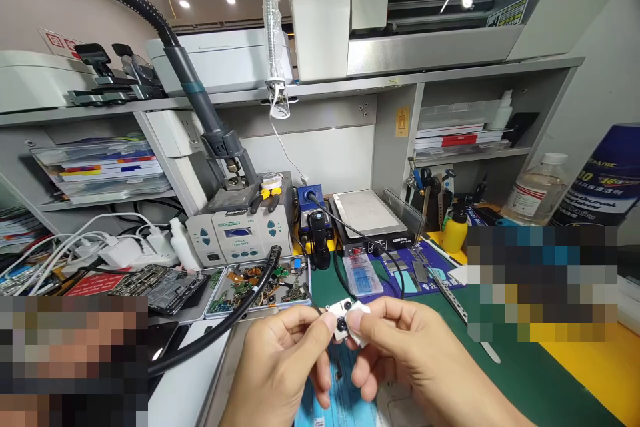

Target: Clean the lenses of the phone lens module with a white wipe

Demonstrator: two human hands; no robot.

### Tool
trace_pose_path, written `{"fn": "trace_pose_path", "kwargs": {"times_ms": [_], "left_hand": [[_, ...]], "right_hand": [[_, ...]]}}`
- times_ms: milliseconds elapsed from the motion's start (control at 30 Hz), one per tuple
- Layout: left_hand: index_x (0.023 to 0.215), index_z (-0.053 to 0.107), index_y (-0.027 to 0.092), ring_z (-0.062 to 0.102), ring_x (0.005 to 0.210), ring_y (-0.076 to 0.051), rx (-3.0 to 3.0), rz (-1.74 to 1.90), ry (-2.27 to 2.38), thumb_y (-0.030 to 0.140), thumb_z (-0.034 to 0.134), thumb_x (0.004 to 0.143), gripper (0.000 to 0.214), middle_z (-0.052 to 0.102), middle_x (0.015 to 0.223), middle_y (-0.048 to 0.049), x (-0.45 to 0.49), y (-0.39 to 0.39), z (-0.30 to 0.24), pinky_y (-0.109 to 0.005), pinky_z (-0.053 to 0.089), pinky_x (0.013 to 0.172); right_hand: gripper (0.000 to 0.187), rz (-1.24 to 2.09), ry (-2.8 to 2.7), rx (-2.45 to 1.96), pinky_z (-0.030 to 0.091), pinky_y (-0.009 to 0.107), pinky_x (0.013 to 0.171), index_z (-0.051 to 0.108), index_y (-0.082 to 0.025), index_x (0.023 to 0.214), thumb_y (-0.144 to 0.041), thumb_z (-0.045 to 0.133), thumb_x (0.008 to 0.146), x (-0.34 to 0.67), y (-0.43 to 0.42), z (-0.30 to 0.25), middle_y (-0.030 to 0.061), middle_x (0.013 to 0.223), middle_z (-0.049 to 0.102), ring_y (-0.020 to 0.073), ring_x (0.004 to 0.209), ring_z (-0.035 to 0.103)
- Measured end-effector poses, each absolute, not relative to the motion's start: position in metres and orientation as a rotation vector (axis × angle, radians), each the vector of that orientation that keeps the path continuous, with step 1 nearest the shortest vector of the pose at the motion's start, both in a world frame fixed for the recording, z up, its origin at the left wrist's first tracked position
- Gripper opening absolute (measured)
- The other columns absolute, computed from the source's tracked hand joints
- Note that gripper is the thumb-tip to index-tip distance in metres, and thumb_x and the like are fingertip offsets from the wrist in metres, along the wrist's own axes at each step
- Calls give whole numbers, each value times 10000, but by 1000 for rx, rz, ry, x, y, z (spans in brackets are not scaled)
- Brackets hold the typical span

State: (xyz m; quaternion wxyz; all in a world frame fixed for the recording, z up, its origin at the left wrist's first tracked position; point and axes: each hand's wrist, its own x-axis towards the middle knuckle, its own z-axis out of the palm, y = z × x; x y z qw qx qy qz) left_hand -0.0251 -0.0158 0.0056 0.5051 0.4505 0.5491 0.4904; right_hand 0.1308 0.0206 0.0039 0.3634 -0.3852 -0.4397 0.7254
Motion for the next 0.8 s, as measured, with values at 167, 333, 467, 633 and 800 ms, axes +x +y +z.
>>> {"fn": "trace_pose_path", "kwargs": {"times_ms": [167, 333, 467, 633, 800], "left_hand": [[675, 610, 158, 521, 431, -111, 1065, 1172, 1256, 469, 626, 838, 351, 560, 524, 15, -26, -13, 2, -231, 404, 454], [699, 619, 158, 530, 433, -114, 1057, 1195, 1211, 461, 631, 837, 333, 554, 526, 20, -26, -12, 1, -231, 411, 447], [701, 636, 155, 518, 414, -107, 1054, 1203, 1215, 478, 641, 827, 347, 553, 514, 21, -28, -13, 0, -221, 392, 430], [701, 642, 156, 501, 395, -102, 1078, 1210, 1287, 515, 660, 788, 370, 547, 477, 24, -25, -17, 5, -210, 384, 422], [659, 632, 150, 477, 361, -89, 1080, 1196, 1338, 537, 660, 766, 403, 545, 434, 16, -23, -20, 9, -196, 377, 413]], "right_hand": [[360, 1833, -1119, -957, 463, 245, 527, 634, -96, 772, -442, 706, 842, 129, 19, 2, 85, 578, 690, 130, 496, 613], [374, 1861, -1161, -898, 466, 262, 561, 663, -68, 746, -430, 708, 829, 130, 19, 9, 100, 624, 678, 132, 528, 600], [406, 1875, -1175, -902, 469, 270, 549, 660, -88, 722, -480, 753, 766, 131, 19, 11, 74, 608, 653, 154, 543, 611], [465, 1813, -1241, -959, 489, 279, 568, 643, -130, 719, -585, 740, 741, 132, 18, 10, 75, 610, 689, 163, 547, 626], [473, 1792, -1242, -970, 493, 249, 574, 650, -141, 742, -610, 713, 757, 132, 16, 11, 43, 601, 689, 152, 563, 637]]}}
